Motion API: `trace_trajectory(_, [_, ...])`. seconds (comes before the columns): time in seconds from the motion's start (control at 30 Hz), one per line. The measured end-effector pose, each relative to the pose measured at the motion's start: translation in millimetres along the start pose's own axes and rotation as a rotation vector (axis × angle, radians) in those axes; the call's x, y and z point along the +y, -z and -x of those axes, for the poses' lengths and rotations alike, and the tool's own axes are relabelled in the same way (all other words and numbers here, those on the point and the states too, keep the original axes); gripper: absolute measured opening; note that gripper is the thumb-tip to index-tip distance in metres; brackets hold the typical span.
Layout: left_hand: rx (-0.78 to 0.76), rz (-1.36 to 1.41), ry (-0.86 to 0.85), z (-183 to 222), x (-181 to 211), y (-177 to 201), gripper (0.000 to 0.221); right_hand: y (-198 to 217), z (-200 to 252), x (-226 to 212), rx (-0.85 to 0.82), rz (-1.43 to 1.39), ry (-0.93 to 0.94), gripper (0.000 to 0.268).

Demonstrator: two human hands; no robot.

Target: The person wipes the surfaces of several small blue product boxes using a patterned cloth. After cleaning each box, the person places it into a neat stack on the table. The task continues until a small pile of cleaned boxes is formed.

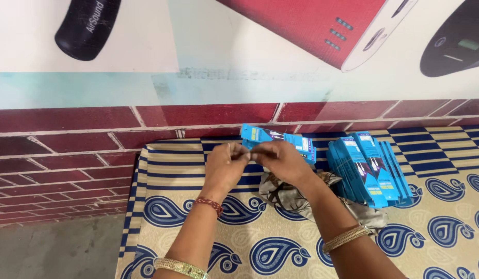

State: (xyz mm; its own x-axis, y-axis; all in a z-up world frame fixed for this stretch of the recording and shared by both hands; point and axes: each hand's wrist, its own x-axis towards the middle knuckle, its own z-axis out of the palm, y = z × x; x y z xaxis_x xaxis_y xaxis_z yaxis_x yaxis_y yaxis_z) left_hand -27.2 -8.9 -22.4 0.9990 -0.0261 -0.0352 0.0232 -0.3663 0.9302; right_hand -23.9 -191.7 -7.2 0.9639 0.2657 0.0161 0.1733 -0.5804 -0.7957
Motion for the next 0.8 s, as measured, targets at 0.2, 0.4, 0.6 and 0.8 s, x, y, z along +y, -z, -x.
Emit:
trace_trajectory(0.2, [-0.071,0.377,-0.027,1.1,14.9,16.5,0.021,6.5,-6.2,-12.2,0.077,-0.111,-0.006,0.017])
trace_trajectory(0.4, [-0.086,0.277,-0.034,9.4,35.1,34.4,0.022,16.1,-3.1,-31.9,0.155,-0.138,-0.187,0.016])
trace_trajectory(0.6, [0.044,0.171,-0.049,15.6,48.1,57.6,0.022,20.9,-0.8,-52.6,0.199,-0.287,-0.194,0.013])
trace_trajectory(0.8, [0.026,-0.080,-0.202,9.5,48.9,55.4,0.020,13.6,-6.4,-63.1,0.170,-0.433,-0.105,0.011])
